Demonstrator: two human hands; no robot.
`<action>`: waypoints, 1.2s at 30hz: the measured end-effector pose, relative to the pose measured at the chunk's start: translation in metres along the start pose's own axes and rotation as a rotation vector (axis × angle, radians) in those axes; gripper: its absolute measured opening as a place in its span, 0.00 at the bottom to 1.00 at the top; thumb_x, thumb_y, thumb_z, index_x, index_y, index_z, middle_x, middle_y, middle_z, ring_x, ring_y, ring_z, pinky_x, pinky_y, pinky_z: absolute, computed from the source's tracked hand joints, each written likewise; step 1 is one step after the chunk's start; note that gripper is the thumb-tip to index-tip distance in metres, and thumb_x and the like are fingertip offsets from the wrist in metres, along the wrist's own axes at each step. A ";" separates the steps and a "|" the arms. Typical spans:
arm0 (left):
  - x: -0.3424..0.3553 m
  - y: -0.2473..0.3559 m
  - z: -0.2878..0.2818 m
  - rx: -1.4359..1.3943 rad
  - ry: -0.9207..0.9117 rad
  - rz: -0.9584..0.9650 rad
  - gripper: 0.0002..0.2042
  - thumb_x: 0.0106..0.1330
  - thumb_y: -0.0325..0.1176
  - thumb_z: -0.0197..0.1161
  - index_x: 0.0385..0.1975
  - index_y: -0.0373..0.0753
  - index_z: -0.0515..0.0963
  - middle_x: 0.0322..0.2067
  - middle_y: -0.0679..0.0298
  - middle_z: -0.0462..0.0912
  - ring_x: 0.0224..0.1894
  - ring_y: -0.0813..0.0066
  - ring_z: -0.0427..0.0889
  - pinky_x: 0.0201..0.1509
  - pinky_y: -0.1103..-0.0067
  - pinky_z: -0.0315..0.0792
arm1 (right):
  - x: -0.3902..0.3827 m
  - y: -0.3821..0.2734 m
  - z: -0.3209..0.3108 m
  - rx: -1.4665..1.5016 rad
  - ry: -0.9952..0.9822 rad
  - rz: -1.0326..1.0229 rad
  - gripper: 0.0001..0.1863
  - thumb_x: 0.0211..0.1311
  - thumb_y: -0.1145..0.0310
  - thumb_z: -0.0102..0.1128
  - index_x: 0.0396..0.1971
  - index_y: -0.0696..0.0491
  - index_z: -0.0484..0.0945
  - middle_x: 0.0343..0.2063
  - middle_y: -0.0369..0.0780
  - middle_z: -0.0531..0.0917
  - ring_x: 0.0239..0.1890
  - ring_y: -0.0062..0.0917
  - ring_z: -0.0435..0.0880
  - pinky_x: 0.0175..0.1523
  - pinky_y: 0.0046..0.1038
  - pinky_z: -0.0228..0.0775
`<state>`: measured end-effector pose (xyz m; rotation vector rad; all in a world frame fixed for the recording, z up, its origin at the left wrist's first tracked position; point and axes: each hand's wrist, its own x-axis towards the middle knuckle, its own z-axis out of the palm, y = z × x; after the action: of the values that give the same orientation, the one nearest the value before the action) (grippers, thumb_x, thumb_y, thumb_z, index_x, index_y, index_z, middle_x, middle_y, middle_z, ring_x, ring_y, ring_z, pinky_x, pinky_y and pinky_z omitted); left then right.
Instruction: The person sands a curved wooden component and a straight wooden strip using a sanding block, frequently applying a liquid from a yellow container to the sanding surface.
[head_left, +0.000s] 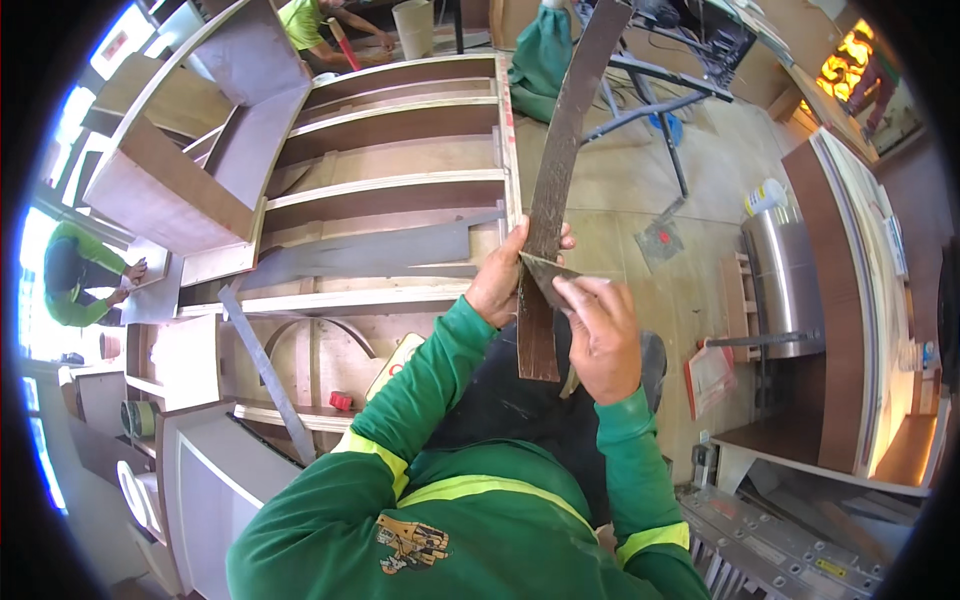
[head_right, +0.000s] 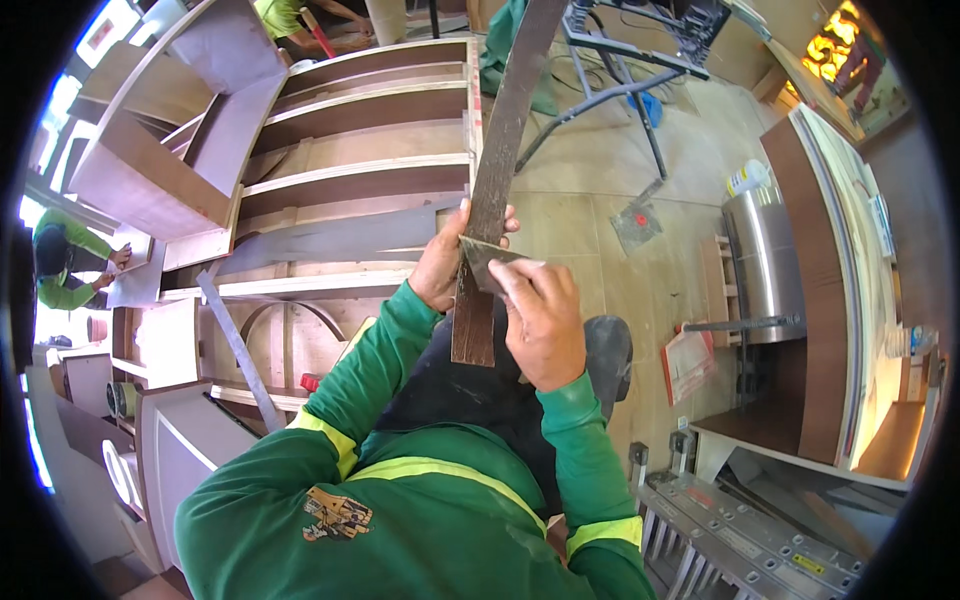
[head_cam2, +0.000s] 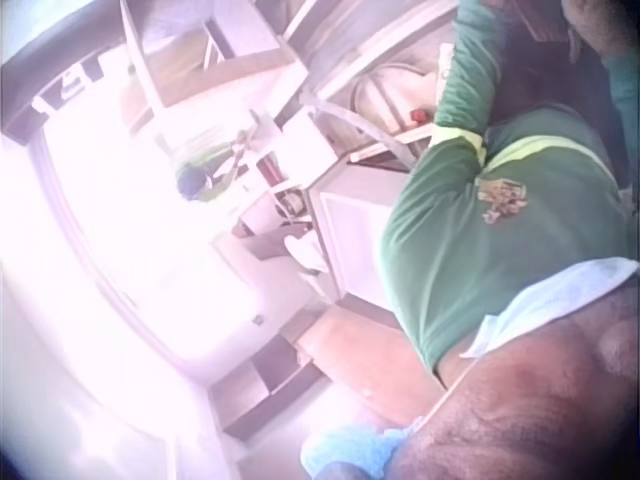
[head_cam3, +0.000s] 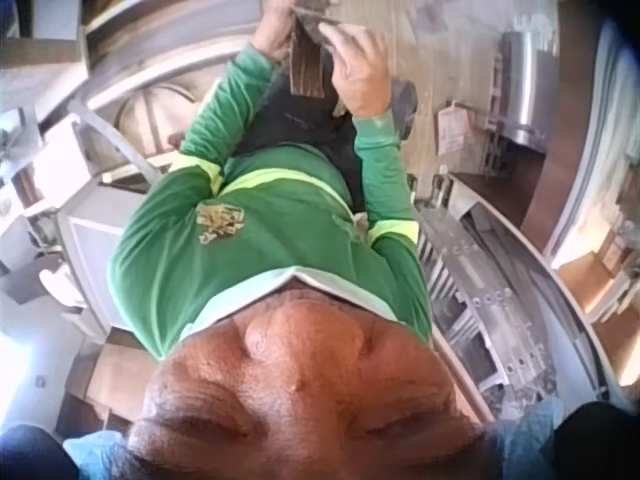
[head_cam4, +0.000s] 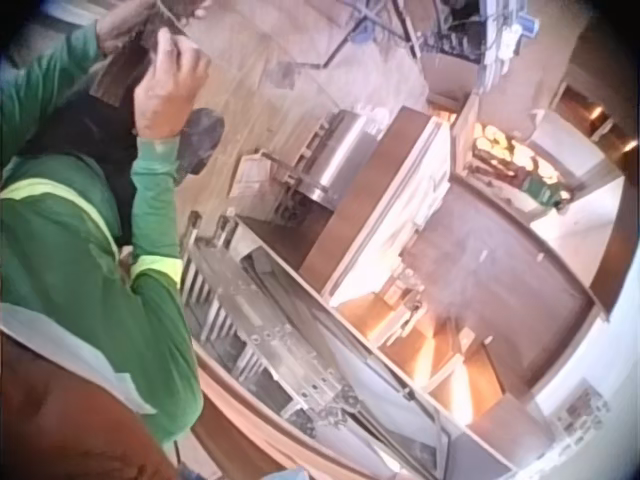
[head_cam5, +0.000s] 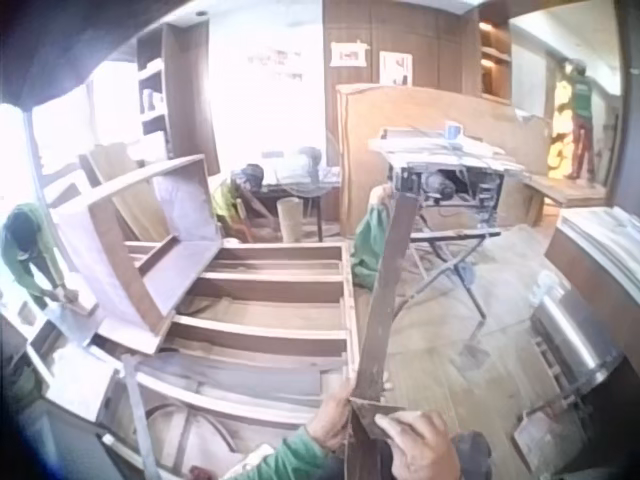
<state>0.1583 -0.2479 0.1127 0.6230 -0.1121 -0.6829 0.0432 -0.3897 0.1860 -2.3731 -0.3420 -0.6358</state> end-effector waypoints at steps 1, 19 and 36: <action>-0.002 0.002 -0.006 0.005 0.006 0.010 0.30 0.82 0.57 0.41 0.66 0.35 0.69 0.51 0.63 0.80 0.45 0.78 0.79 0.49 0.77 0.80 | -0.002 -0.005 0.001 0.009 -0.033 -0.012 0.24 0.53 0.82 0.65 0.53 0.51 0.83 0.43 0.39 0.82 0.48 0.39 0.79 0.54 0.40 0.72; -0.110 0.087 -0.098 -0.067 0.091 0.204 0.30 0.80 0.59 0.46 0.63 0.36 0.71 0.49 0.62 0.81 0.40 0.77 0.82 0.44 0.79 0.82 | -0.078 0.071 -0.041 1.431 0.352 0.491 0.11 0.73 0.62 0.63 0.50 0.48 0.81 0.46 0.34 0.85 0.46 0.26 0.82 0.48 0.35 0.76; -0.348 0.056 -0.157 -0.336 0.420 0.608 0.32 0.79 0.56 0.51 0.66 0.32 0.67 0.51 0.55 0.77 0.43 0.74 0.79 0.43 0.80 0.78 | -0.160 0.272 0.016 1.685 0.403 1.043 0.18 0.75 0.58 0.61 0.55 0.55 0.77 0.53 0.43 0.79 0.45 0.31 0.75 0.49 0.33 0.71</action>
<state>-0.0346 0.0808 0.0520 0.3645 0.1970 0.0288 0.0206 -0.5973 -0.0516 -0.5457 0.4287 -0.0975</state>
